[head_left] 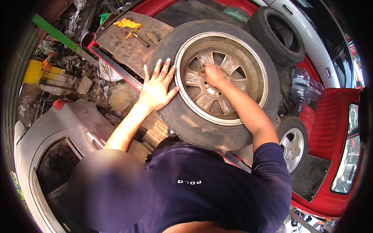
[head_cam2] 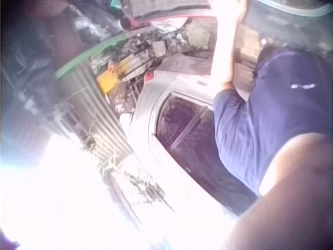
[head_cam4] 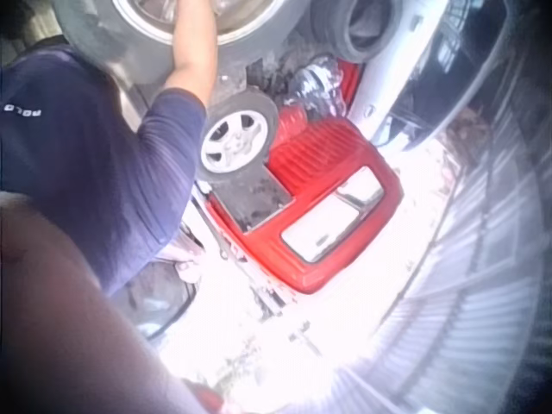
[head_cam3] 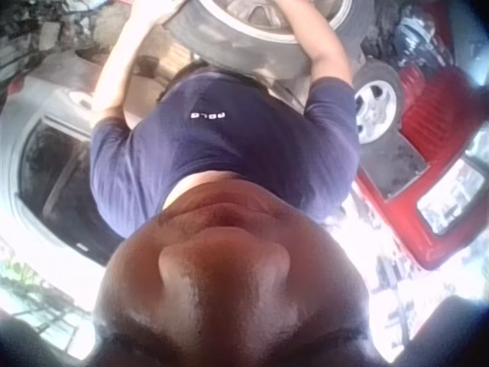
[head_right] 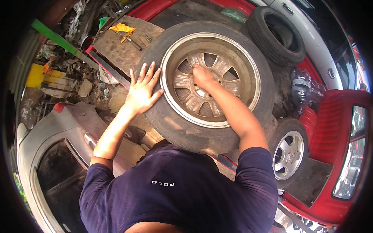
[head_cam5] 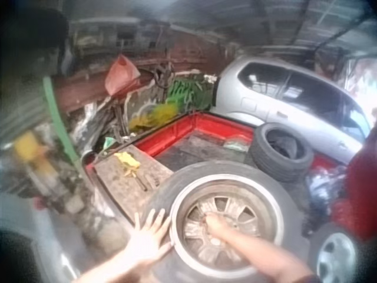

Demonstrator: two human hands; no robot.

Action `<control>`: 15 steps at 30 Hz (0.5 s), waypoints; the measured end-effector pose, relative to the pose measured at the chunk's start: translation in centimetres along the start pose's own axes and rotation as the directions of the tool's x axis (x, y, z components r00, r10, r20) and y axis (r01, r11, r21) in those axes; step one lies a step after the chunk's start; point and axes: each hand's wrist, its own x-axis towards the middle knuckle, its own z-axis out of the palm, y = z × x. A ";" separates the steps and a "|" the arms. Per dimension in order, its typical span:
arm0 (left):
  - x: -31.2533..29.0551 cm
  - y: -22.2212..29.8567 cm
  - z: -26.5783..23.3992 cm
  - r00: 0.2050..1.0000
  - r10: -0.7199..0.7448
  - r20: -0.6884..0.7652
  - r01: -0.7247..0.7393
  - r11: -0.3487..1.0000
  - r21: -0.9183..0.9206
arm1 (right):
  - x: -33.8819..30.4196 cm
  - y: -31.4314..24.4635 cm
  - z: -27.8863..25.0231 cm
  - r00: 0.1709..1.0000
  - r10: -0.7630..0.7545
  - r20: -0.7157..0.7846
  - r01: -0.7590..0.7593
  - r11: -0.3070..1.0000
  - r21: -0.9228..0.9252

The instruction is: The person scrubs the inner rim and spokes of a car wheel with a small brush and a yellow cloth. The person repeatedly wipes and scrubs different sections of the wheel while rotating it on a workbench.

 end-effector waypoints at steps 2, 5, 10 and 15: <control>0.2 -0.4 -0.3 1.000 0.001 -0.009 -0.001 1.000 -0.015 | 0.5 0.2 0.3 0.993 0.046 -0.109 -0.041 0.998 0.042; 1.1 -0.5 -0.4 0.998 -0.003 -0.058 -0.002 0.997 -0.072 | -0.7 0.6 1.5 0.981 -0.169 -0.094 0.177 0.981 0.082; 3.6 -1.2 0.4 0.996 -0.042 -0.076 0.025 0.979 -0.202 | -0.6 0.4 1.8 0.950 -0.311 0.019 0.308 0.928 -0.209; 3.5 -1.3 1.1 0.997 -0.036 -0.065 0.023 0.982 -0.186 | -0.7 1.2 0.2 0.980 -0.116 -0.164 0.089 0.982 -0.166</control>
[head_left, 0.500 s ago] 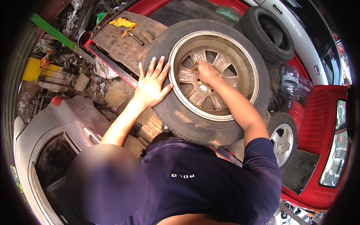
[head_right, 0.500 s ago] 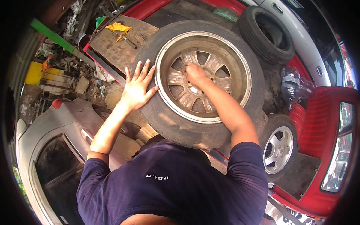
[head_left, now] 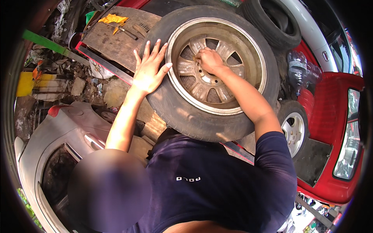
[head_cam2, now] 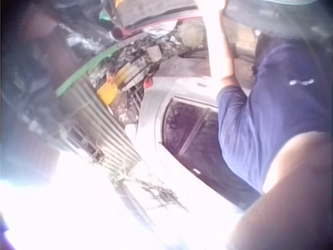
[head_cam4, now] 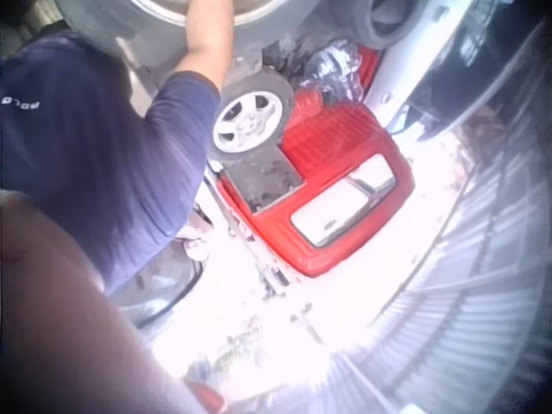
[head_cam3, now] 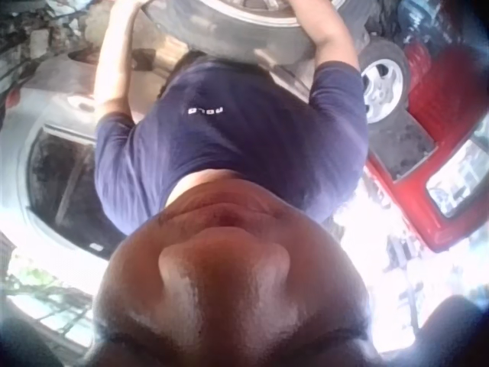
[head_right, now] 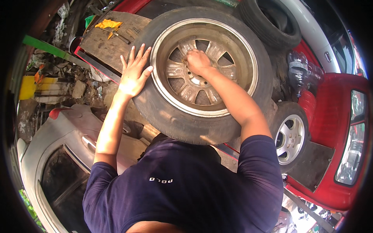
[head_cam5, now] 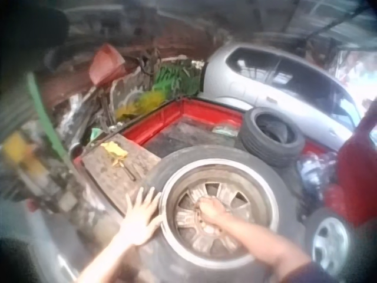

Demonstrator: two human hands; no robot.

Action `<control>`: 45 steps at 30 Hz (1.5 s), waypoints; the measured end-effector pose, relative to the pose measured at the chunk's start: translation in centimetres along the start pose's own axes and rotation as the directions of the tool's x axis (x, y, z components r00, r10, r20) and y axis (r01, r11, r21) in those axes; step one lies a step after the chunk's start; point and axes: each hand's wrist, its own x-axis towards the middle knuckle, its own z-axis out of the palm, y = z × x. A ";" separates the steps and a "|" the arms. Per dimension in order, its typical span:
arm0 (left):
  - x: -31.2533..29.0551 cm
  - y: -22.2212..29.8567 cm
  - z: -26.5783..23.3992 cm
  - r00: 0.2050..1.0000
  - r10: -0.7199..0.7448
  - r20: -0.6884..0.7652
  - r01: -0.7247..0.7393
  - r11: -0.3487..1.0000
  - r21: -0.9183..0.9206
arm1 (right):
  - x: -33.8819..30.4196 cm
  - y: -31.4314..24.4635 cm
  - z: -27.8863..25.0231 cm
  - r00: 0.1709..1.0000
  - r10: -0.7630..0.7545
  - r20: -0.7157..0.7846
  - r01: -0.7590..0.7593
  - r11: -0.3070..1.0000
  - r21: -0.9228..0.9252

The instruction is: The person scrubs the inner rim and spokes of a car wheel with a small brush and a yellow cloth. The person repeatedly wipes and scrubs different sections of the wheel while rotating it on a workbench.

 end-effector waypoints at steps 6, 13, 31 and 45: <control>-0.2 0.0 0.0 1.000 0.016 -0.005 -0.017 0.999 -0.043 | -0.7 -0.6 -0.1 0.974 -0.074 0.215 0.028 0.977 0.211; -0.2 0.1 -0.2 1.000 0.013 -0.005 -0.013 0.999 -0.035 | -0.9 -2.1 0.2 0.955 -0.088 0.283 0.003 0.958 0.286; 0.1 0.0 -0.3 1.000 -0.025 0.001 0.025 0.996 -0.082 | 0.0 -1.0 -1.0 0.987 -0.051 0.150 0.015 0.973 0.231; 0.1 0.1 -0.2 0.999 -0.027 0.018 0.028 0.998 -0.060 | -0.4 -0.5 0.4 0.980 -0.096 0.173 0.042 0.955 0.292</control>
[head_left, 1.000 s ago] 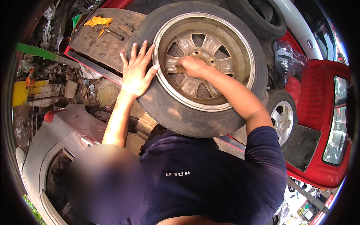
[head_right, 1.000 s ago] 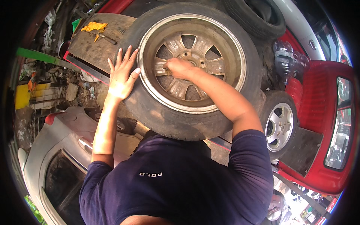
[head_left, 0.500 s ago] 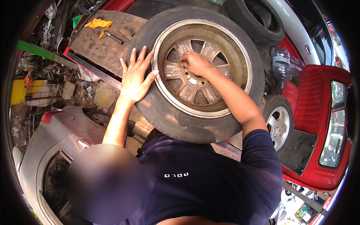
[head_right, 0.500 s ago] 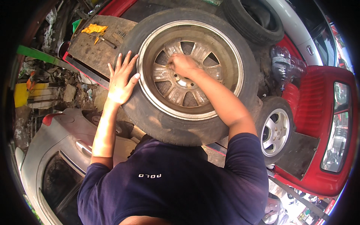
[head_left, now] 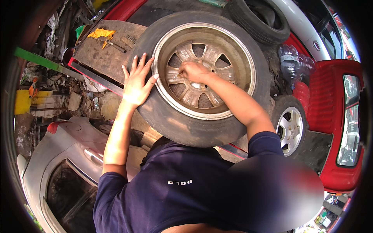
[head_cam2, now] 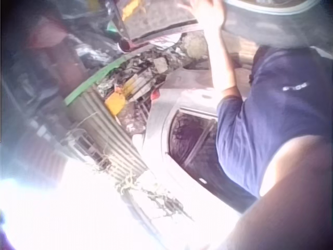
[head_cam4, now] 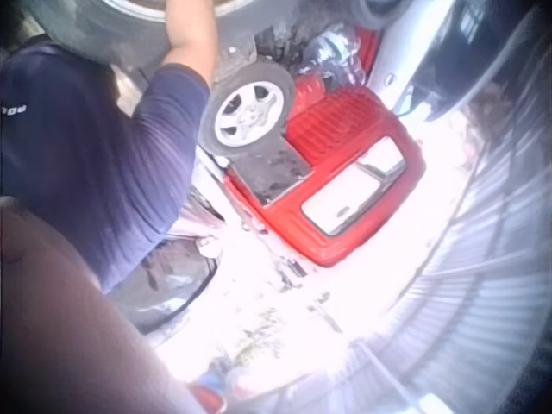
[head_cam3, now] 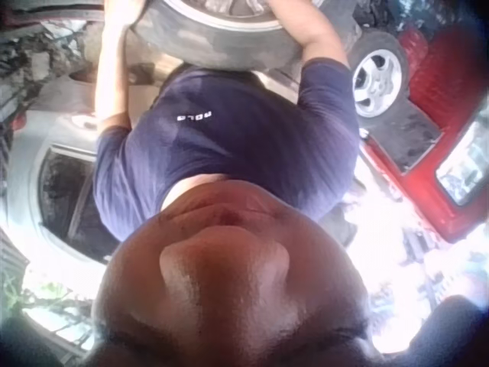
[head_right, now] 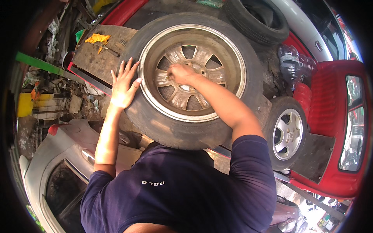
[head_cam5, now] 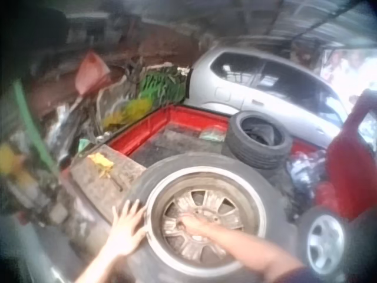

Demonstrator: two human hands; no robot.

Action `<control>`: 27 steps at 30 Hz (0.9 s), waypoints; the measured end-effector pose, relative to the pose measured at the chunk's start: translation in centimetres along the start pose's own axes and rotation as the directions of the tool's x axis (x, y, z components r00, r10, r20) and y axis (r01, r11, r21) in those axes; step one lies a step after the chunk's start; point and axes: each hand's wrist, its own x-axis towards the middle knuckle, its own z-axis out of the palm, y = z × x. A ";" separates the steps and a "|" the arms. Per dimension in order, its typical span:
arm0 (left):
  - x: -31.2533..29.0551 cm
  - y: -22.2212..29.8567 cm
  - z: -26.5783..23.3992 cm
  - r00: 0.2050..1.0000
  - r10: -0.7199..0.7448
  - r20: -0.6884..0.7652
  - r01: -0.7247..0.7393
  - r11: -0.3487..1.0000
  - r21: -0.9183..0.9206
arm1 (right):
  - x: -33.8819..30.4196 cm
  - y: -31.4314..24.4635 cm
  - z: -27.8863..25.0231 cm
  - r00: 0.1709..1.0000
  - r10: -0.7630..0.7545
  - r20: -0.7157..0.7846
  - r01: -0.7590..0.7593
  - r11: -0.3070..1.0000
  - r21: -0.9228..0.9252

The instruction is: The person scrubs the inner rim and spokes of a car wheel with a small brush and a yellow cloth. The person repeatedly wipes and scrubs different sections of the wheel while rotating it on a workbench.

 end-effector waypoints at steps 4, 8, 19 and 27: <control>0.1 0.1 -0.2 1.000 0.011 0.003 -0.011 1.000 0.011 | 1.0 0.2 0.1 0.978 0.141 -0.152 -0.145 0.989 -0.016; 0.1 0.2 -0.3 1.000 0.027 0.015 -0.027 1.000 0.014 | 0.2 3.9 -2.3 0.893 0.311 -0.326 -0.377 0.912 -0.164; 2.7 -3.3 -2.2 0.985 0.142 -0.098 -0.162 0.958 -0.235 | -1.0 6.8 -4.9 0.605 0.579 -0.547 -0.707 0.706 -0.034; 5.5 -7.0 -1.7 0.961 0.248 -0.122 -0.277 0.872 -0.403 | 1.7 7.1 -1.8 0.474 0.642 -0.602 -0.771 0.633 0.068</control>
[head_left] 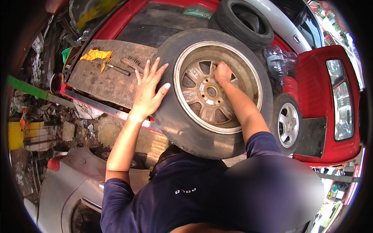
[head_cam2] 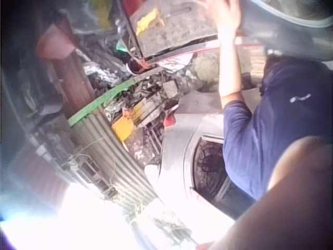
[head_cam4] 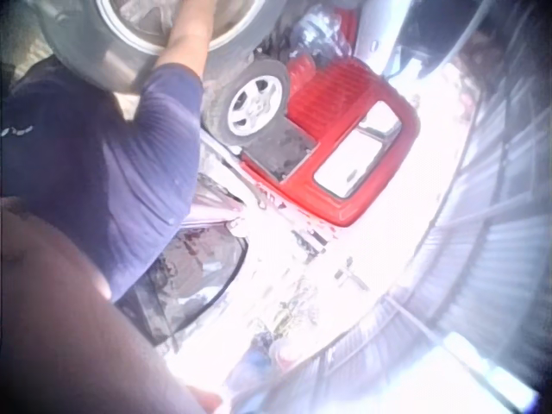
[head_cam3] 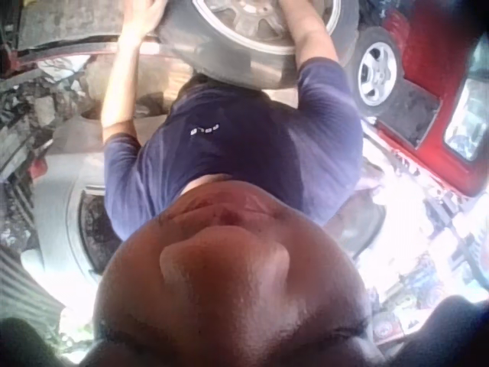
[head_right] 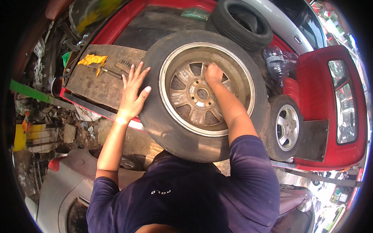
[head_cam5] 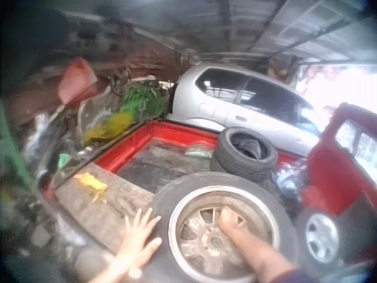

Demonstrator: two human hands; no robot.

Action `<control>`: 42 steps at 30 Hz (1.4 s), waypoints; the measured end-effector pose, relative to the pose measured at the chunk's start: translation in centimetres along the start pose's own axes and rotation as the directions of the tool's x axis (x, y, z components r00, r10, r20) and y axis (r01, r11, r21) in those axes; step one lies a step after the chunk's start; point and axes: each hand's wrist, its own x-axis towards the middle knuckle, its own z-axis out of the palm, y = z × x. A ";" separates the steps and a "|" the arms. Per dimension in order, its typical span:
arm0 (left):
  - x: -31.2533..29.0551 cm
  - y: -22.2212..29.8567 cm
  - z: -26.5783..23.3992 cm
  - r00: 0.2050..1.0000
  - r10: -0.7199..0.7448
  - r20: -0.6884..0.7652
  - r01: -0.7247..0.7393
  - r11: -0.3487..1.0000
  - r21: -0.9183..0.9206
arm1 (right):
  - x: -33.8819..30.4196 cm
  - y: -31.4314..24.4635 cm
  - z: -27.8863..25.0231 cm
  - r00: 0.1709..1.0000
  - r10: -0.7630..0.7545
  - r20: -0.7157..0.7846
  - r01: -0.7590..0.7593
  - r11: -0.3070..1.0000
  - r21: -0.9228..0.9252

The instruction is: The person scrubs the inner rim and spokes of a car wheel with a small brush and a yellow cloth. The person repeatedly wipes and scrubs different sections of the wheel while rotating it on a workbench.

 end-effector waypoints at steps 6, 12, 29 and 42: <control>0.1 -1.5 0.9 0.994 0.072 0.081 -0.062 0.991 -0.120 | 0.2 1.2 -1.9 0.943 -0.094 0.321 0.082 0.995 0.049; 0.2 -2.0 1.1 0.991 0.117 0.060 -0.103 0.976 -0.194 | -1.4 1.5 -5.7 0.904 0.037 0.425 -0.129 0.973 0.191; 3.5 -1.9 -0.7 0.963 0.201 0.181 -0.181 0.976 -0.122 | -5.1 -0.2 -6.0 0.974 -0.074 0.215 0.077 0.997 -0.008; 16.4 -2.3 5.9 0.795 0.396 0.459 -0.359 0.918 -0.171 | -6.0 3.0 -7.8 0.874 0.485 -0.023 -0.473 0.840 -0.268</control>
